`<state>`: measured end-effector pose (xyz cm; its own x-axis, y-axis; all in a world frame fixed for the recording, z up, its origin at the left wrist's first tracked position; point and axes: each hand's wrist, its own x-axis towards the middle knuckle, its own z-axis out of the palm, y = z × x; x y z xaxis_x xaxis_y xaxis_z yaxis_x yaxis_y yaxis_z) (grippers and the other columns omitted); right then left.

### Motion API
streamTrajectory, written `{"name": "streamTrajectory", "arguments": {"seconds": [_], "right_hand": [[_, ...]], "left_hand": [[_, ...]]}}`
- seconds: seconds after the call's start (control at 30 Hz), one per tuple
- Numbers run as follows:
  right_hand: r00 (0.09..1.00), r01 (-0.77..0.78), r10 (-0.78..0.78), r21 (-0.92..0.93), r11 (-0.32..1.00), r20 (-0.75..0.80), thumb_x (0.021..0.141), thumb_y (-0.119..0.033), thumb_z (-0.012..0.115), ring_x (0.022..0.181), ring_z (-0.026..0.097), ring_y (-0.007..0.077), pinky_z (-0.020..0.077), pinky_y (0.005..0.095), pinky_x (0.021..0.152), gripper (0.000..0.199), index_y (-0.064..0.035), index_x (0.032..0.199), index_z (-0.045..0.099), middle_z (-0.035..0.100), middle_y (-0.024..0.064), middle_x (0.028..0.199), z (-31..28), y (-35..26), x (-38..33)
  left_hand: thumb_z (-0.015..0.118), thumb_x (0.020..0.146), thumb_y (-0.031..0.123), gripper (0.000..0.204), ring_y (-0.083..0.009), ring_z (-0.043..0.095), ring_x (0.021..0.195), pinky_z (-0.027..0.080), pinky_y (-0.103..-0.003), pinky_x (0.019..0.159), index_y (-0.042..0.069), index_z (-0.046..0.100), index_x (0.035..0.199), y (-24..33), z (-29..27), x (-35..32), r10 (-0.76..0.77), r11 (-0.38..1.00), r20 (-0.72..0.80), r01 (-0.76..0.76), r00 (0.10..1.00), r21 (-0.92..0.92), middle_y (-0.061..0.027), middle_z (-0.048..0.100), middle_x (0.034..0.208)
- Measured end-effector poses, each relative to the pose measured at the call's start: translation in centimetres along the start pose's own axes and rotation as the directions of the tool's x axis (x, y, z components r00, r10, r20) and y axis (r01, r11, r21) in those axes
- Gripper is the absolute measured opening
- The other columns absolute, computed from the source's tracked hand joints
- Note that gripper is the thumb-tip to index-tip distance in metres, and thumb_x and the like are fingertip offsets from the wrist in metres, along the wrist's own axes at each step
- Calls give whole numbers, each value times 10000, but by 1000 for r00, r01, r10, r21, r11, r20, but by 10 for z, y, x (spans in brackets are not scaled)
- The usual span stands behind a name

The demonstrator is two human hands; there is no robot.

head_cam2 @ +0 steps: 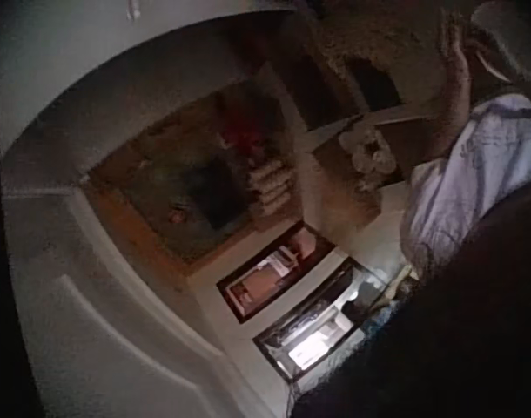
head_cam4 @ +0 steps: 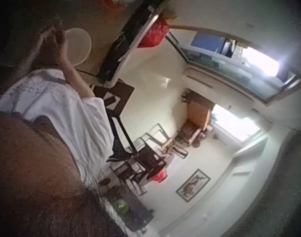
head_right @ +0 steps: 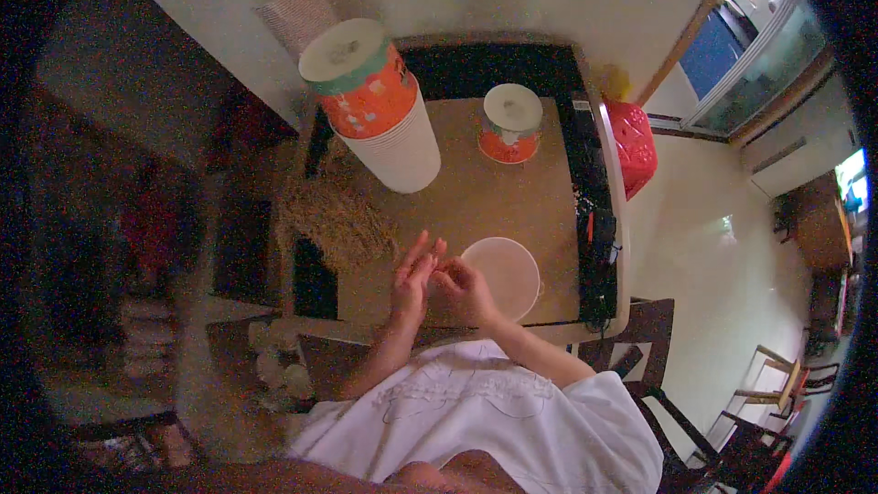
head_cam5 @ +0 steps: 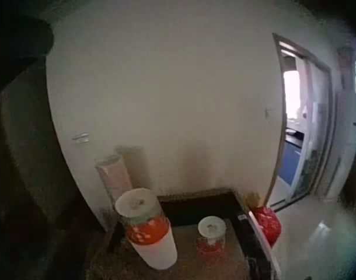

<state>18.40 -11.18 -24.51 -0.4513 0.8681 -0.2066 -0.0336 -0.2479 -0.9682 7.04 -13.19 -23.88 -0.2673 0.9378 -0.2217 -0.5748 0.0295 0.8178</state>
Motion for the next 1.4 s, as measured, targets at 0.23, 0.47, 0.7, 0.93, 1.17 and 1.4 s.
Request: {"name": "streamTrajectory", "arguments": {"seconds": [0.23, 0.47, 0.7, 0.93, 1.17, 1.4], "right_hand": [[985, -173, 173, -21, 985, 23, 837, -150, 544, 572, 504, 67, 421, 207, 534, 132, -20, 853, 563, 528, -5, 632, -23, -12, -3], [996, -50, 50, -9, 999, 70, 834, -163, 552, 536, 435, 33, 350, 178, 480, 132, -35, 807, 562, 506, -29, 640, -27, -13, -6], [997, 69, -75, -236, 969, -16, 770, -114, 633, 525, 305, 17, 238, 188, 451, 132, -28, 862, 592, 375, -73, 575, -26, -15, -8], [997, 24, -40, -232, 973, -63, 742, -105, 657, 523, 315, 15, 259, 193, 457, 98, -23, 787, 627, 387, -74, 542, -27, -4, -5], [998, 5, -14, -134, 991, -68, 749, -98, 643, 578, 453, 33, 365, 190, 507, 117, 8, 793, 628, 567, -17, 629, -29, 5, 0], [997, -52, 43, -150, 987, -63, 742, -97, 642, 582, 473, 33, 389, 195, 511, 106, 5, 756, 618, 579, -16, 632, -34, 8, 0]], "left_hand": [[485, 850, 80, 309, -153, 528, 994, 428, -230, 792, 50, 485, 1157, -5, -30, 5, -32, 991, -80, 22, 996, -132, -115, 547, 1094], [579, 789, 74, 178, -55, 506, 638, 399, -179, 574, 31, 592, 961, 10, -27, -4, -116, 974, 125, 88, 985, 210, -1, 579, 739], [555, 818, 108, 122, -44, 453, 531, 366, -195, 477, 25, 585, 734, 3, -21, -7, -29, 838, 70, -14, 997, 546, 21, 515, 584], [497, 862, 174, 265, -79, 368, 473, 320, -248, 434, 6, 477, 658, -5, -13, -7, 169, 538, 193, -254, 967, 803, -30, 413, 502], [436, 877, 130, 145, -117, 421, 615, 374, -259, 563, 15, 439, 789, -19, -18, -6, 139, 693, 240, -267, 961, 669, -63, 448, 665], [497, 836, 81, 70, -117, 477, 654, 410, -255, 605, 22, 461, 822, -21, -24, -3, 82, 685, 287, -263, 955, 680, -49, 499, 716]]}}
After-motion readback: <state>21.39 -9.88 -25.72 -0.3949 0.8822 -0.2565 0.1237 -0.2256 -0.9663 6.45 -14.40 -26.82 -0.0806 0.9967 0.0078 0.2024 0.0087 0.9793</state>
